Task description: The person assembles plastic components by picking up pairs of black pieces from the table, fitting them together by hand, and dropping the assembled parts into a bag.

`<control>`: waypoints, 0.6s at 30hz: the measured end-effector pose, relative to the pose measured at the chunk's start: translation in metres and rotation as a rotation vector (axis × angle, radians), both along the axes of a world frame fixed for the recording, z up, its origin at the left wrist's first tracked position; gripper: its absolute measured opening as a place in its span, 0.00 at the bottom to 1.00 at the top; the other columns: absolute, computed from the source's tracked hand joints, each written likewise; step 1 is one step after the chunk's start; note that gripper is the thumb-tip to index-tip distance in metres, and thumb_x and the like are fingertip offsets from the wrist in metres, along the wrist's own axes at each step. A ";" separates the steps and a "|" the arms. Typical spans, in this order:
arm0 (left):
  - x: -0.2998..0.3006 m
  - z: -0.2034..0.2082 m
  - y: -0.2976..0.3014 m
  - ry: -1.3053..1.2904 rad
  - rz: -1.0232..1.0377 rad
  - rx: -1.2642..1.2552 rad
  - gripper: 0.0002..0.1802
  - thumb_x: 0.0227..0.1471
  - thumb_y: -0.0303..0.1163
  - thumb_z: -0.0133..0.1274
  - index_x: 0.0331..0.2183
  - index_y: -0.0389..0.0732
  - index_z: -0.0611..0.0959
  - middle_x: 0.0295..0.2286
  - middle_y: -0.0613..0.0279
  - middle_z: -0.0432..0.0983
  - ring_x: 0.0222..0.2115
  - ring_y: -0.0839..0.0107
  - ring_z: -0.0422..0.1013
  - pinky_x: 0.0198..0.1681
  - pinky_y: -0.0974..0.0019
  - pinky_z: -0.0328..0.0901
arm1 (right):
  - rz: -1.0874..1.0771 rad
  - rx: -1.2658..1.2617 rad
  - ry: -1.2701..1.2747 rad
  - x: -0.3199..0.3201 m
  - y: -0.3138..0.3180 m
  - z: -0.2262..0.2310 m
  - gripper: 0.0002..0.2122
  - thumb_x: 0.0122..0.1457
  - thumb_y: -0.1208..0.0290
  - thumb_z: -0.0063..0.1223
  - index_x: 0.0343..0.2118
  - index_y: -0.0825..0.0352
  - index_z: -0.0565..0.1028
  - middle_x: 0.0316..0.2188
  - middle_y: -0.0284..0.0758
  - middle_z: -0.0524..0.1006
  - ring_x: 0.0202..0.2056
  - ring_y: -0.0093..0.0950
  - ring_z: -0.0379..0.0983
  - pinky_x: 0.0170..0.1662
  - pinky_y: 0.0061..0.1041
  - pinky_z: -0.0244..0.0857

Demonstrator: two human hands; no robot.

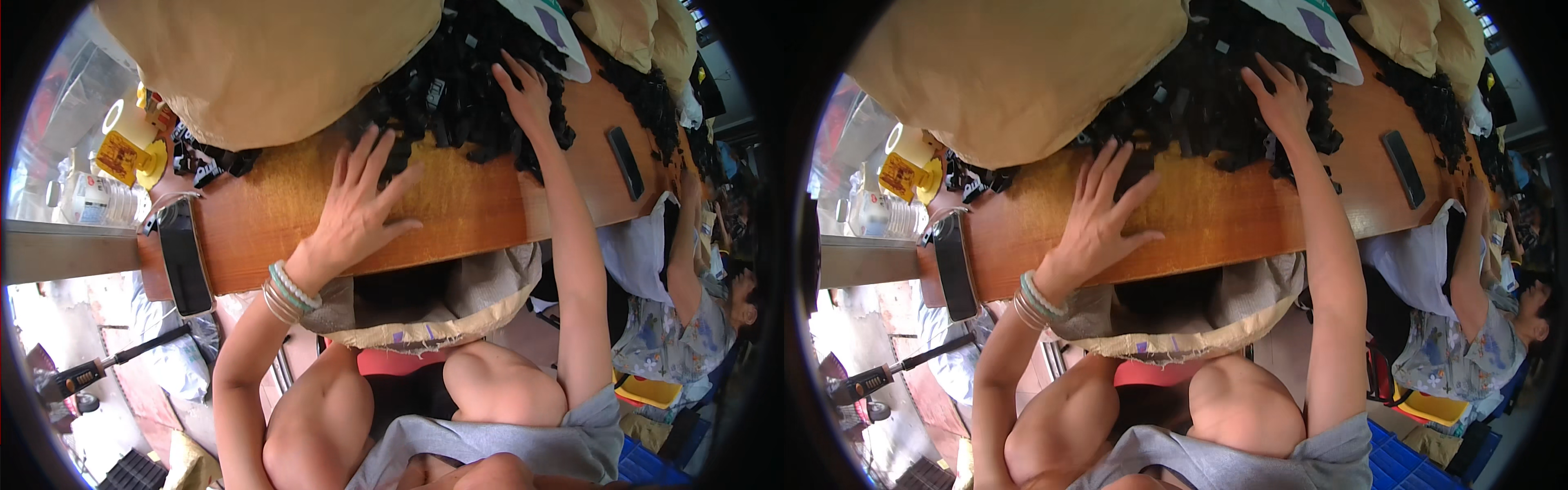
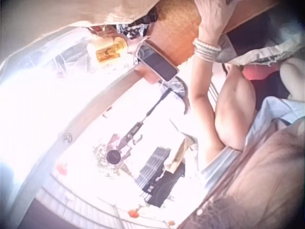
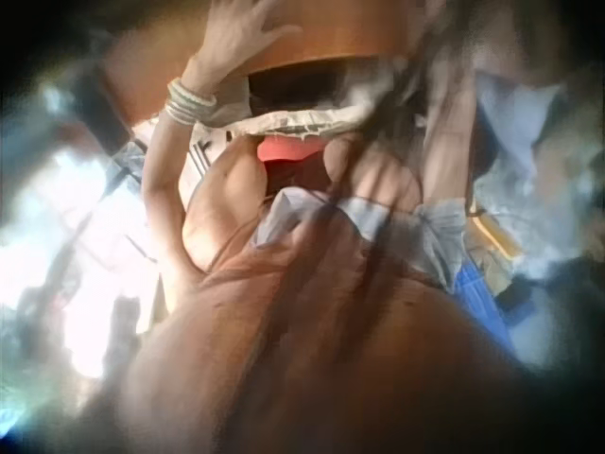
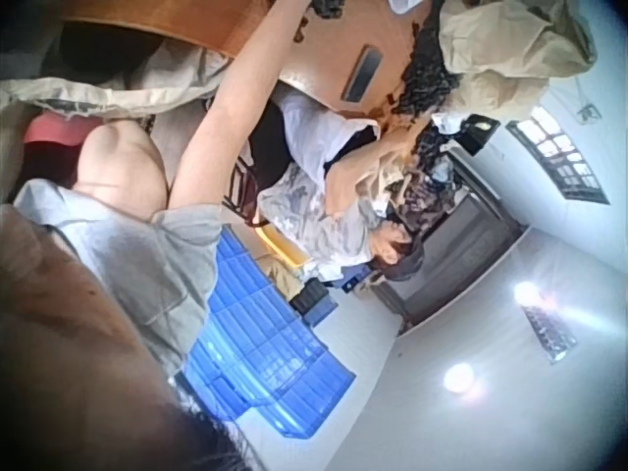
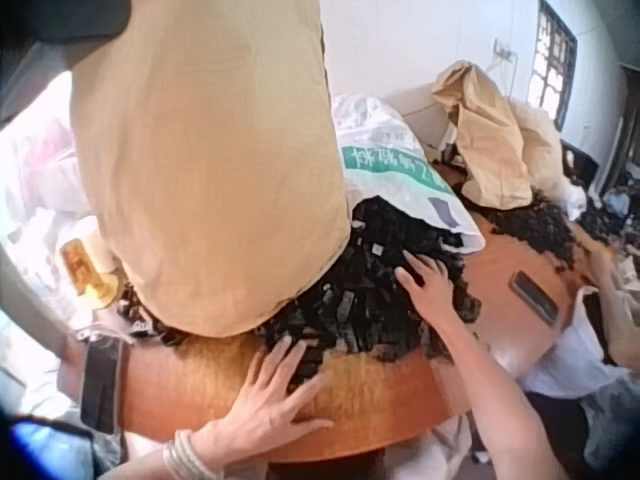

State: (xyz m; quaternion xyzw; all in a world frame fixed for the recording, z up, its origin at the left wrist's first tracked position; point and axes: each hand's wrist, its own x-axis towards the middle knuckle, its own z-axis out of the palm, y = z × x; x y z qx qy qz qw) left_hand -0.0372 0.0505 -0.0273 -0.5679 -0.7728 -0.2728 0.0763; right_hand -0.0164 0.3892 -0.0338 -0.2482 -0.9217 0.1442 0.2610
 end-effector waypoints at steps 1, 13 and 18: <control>-0.001 0.000 0.002 -0.001 0.045 -0.002 0.39 0.36 0.45 0.66 0.52 0.48 0.72 0.59 0.46 0.50 0.62 0.47 0.45 0.61 0.43 0.47 | 0.037 -0.057 0.020 -0.002 -0.007 0.001 0.29 0.53 0.34 0.43 0.56 0.40 0.68 0.59 0.36 0.63 0.63 0.48 0.47 0.60 0.55 0.42; -0.006 -0.004 0.032 -0.020 0.099 -0.076 0.45 0.36 0.53 0.65 0.57 0.60 0.67 0.61 0.50 0.46 0.63 0.50 0.40 0.54 0.29 0.49 | 0.224 0.026 0.254 0.008 -0.070 -0.009 0.21 0.52 0.47 0.56 0.47 0.52 0.78 0.50 0.39 0.72 0.55 0.48 0.60 0.58 0.46 0.52; 0.008 -0.011 0.024 0.027 0.134 -0.070 0.42 0.38 0.52 0.64 0.56 0.59 0.69 0.59 0.47 0.52 0.60 0.50 0.48 0.55 0.33 0.49 | 0.352 -0.042 0.211 0.011 -0.114 -0.004 0.20 0.53 0.50 0.55 0.48 0.52 0.77 0.51 0.39 0.71 0.57 0.51 0.57 0.59 0.51 0.47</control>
